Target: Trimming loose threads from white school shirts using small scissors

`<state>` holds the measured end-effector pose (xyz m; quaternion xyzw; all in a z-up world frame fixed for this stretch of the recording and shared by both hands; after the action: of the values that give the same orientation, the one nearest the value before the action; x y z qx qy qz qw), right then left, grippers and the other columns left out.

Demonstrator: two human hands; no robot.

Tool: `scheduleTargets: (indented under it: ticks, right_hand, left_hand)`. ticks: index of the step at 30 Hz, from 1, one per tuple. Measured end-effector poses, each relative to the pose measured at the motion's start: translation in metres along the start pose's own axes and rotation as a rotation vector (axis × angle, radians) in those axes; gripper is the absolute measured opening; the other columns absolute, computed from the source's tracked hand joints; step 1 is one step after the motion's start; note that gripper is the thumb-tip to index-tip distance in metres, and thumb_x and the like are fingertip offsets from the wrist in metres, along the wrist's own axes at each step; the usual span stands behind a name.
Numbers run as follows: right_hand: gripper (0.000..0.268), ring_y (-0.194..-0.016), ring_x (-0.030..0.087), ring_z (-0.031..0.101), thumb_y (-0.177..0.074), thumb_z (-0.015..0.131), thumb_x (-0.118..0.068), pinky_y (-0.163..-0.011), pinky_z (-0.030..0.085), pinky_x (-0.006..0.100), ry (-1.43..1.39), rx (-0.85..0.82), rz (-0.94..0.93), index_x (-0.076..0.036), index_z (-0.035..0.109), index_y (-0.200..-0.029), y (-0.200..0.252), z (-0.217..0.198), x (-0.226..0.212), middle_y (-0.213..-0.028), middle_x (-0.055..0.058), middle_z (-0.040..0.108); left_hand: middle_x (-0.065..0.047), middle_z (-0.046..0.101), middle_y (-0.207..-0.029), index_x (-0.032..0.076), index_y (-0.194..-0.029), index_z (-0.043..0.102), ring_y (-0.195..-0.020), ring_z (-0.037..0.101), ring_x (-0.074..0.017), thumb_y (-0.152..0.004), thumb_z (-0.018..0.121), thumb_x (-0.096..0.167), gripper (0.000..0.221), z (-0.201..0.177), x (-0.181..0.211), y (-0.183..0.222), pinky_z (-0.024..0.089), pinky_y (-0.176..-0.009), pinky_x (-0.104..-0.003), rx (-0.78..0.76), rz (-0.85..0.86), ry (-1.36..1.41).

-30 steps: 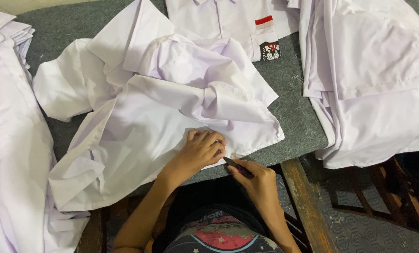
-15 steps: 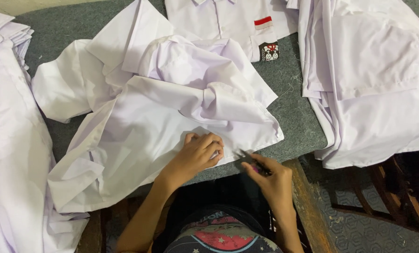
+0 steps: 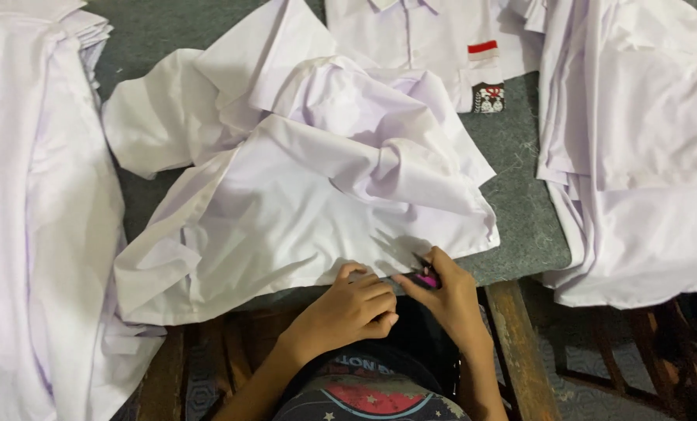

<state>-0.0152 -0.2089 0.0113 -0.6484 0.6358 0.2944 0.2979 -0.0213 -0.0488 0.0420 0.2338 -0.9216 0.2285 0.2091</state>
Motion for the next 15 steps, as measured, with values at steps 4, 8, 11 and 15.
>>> scheduleTargets:
  ticks: [4, 8, 11, 15]
  right_hand:
    - [0.036, -0.071, 0.009, 0.062, -0.085, 0.083, -0.03, -0.063, 0.047, 0.027, 0.053, -0.062, -0.146, -0.012, 0.057, -0.099, -0.009, 0.009, -0.013, -0.089, -0.002, 0.067]
    - [0.047, -0.086, 0.018, 0.076, -0.08, 0.083, -0.041, -0.06, 0.055, 0.035, 0.251, -0.144, -0.286, -0.024, 0.071, -0.122, -0.016, 0.015, -0.019, -0.119, -0.004, 0.069]
    - [0.043, -0.085, 0.021, 0.074, -0.077, 0.078, -0.02, -0.059, 0.056, 0.037, 0.313, -0.168, -0.354, -0.026, 0.073, -0.119, -0.015, 0.022, -0.01, -0.119, -0.005, 0.069]
    - [0.045, -0.107, 0.027, 0.075, -0.069, 0.075, 0.008, -0.091, 0.064, 0.041, 0.284, -0.168, -0.426, -0.013, 0.073, -0.109, -0.018, 0.021, -0.004, -0.111, 0.004, 0.078]
  left_hand:
    - [0.006, 0.059, -0.084, 0.016, -0.082, 0.055, -0.082, 0.058, -0.0144, -0.097, 0.062, 0.01, 0.017, -0.014, -0.003, 0.012, 0.038, -0.1, -0.043, 0.064, 0.014, -0.038]
    - [-0.002, 0.067, -0.108, 0.01, -0.106, 0.065, -0.102, 0.064, -0.022, -0.084, 0.061, -0.008, 0.028, -0.03, -0.035, 0.042, 0.042, -0.096, -0.041, 0.078, -0.198, 0.097]
    - [-0.004, 0.067, -0.107, 0.009, -0.102, 0.067, -0.105, 0.063, -0.0231, -0.086, 0.06, -0.008, 0.024, -0.07, -0.065, 0.075, 0.046, -0.092, -0.038, 0.228, -0.446, -0.034]
    - [-0.009, 0.054, -0.141, 0.013, -0.126, 0.065, -0.131, 0.051, -0.0314, -0.097, 0.045, 0.003, 0.036, -0.106, -0.117, 0.133, 0.04, -0.112, -0.047, 0.291, -0.831, -0.028]
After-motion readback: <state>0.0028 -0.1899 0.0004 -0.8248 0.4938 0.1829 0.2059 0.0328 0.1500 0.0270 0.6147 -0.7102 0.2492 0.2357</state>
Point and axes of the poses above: each hand's wrist, its own y-axis away from the middle knuckle, its own z-axis out of the palm, x = y × z, the point moved 7 cm from there along -y, towards the middle knuckle
